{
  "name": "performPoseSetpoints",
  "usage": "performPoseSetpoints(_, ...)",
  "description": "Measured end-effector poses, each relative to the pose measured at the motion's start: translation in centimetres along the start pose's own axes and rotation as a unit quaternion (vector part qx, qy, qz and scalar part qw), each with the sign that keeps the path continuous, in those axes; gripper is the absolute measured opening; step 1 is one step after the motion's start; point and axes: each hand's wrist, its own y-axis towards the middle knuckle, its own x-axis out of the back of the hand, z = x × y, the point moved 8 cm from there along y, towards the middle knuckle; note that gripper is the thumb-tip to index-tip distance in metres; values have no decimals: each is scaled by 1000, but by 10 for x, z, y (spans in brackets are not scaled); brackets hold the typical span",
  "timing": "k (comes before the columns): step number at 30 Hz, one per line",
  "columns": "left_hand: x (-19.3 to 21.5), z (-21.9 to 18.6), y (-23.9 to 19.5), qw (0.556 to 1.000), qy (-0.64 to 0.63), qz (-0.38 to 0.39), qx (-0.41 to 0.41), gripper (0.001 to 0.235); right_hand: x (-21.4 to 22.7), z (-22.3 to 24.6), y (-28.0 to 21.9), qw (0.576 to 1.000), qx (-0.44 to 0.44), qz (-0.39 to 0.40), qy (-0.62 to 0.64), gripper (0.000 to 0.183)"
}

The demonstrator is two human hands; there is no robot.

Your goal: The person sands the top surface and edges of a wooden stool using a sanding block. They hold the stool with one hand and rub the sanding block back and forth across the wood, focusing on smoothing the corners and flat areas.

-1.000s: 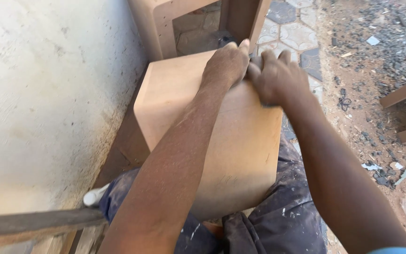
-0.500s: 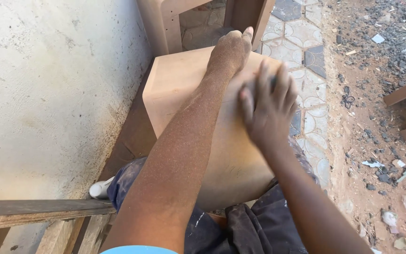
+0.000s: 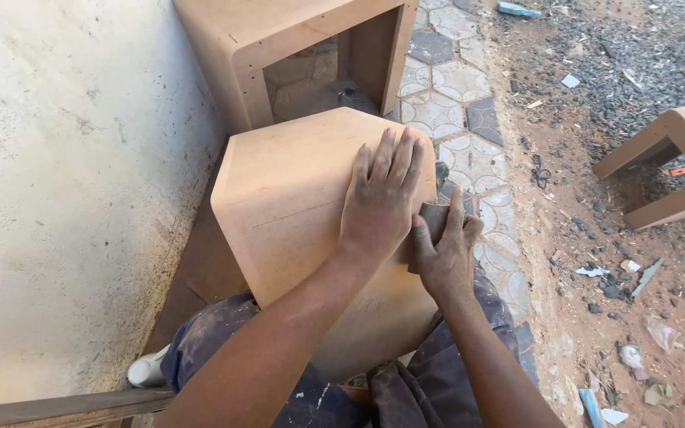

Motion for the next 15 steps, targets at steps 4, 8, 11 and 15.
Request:
performPoseSetpoints(4, 2, -6, -27, 1000, 13, 8, -19, 80, -3, -11, -3, 1000, 14, -7, 2, 97)
performPoseSetpoints(8, 8, -6, -50, 999, 33, 2, -18, 67, 5, -28, -3, 996, 39, -51, 70, 92)
performPoseSetpoints(11, 2, -11, -46, 1000, 30, 4, -6, 70, 11, -35, -1, 992, 51, -75, 89, 73)
performPoseSetpoints(15, -19, -23, -17, 999, -13, 50, 16, 71, 25, -20, -6, 987, 87, -126, 51, 54)
